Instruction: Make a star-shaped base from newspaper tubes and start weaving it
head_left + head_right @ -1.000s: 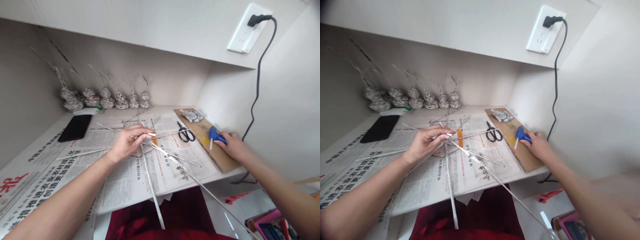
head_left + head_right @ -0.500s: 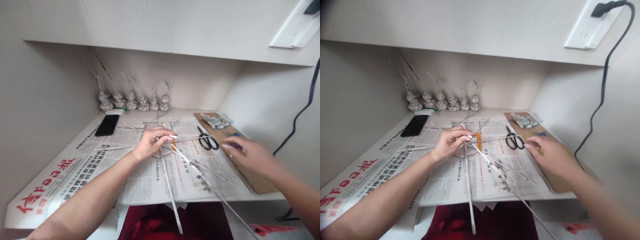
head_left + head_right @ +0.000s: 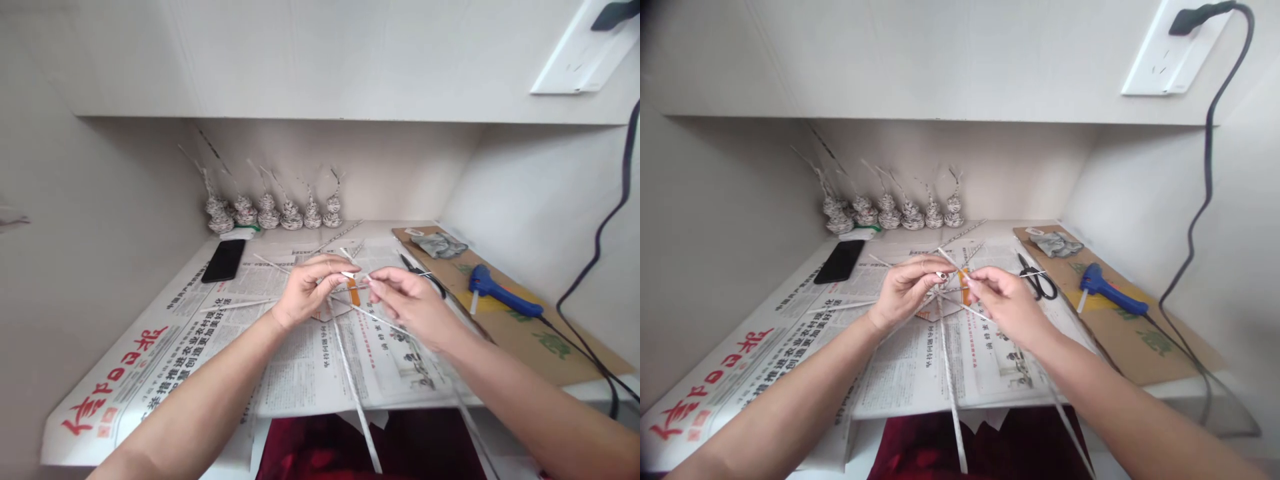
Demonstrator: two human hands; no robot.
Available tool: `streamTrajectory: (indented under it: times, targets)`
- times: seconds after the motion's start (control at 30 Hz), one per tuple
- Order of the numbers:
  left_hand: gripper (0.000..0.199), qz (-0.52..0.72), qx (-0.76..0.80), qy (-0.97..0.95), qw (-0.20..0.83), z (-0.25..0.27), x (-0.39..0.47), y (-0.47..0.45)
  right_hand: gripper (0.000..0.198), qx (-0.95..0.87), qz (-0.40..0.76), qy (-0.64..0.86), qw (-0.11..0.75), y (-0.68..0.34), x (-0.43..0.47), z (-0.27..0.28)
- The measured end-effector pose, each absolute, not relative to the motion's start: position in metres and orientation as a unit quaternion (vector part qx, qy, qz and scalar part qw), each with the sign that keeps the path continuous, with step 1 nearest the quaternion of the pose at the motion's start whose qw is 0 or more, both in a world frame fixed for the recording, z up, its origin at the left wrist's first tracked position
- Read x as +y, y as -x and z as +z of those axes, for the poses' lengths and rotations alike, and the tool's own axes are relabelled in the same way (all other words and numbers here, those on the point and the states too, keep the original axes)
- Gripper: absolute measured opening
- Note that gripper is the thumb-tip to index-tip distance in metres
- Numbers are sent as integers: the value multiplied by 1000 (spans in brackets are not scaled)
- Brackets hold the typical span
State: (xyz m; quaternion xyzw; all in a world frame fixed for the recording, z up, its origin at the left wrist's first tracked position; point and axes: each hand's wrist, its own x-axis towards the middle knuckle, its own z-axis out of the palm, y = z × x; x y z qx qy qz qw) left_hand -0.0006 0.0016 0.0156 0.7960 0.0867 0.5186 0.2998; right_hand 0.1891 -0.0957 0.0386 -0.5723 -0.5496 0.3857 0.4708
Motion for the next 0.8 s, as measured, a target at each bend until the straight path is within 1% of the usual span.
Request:
streamTrajectory:
  times: [0.03,0.1,0.17,0.2,0.27,0.43,0.53,0.63,0.8]
  targets:
    - [20,520,86,-796,298,16,3,1,31,-569,319,596,468,-196,-104,43]
    - [20,522,87,-794,300,16,3,1,25,-608,138,637,454,-208,-123,53]
    - [20,520,92,-793,303,15,4,0,18,-646,-34,646,405,-215,-143,61]
    - [20,518,96,-794,303,15,3,0,16,-666,-101,630,387,-216,-151,64]
    - [20,513,98,-798,302,13,3,-1,18,-700,-193,590,354,-215,-163,69]
    - [21,505,89,-807,292,10,5,-3,23,-739,-295,533,286,-209,-165,74]
    - [21,506,88,-810,284,10,6,-2,21,-751,-338,494,278,-209,-159,75]
    - [21,502,89,-816,272,10,6,-2,18,-758,-355,472,276,-208,-155,74]
    - [21,501,90,-823,251,10,6,-1,14,-762,-358,483,241,-207,-156,73]
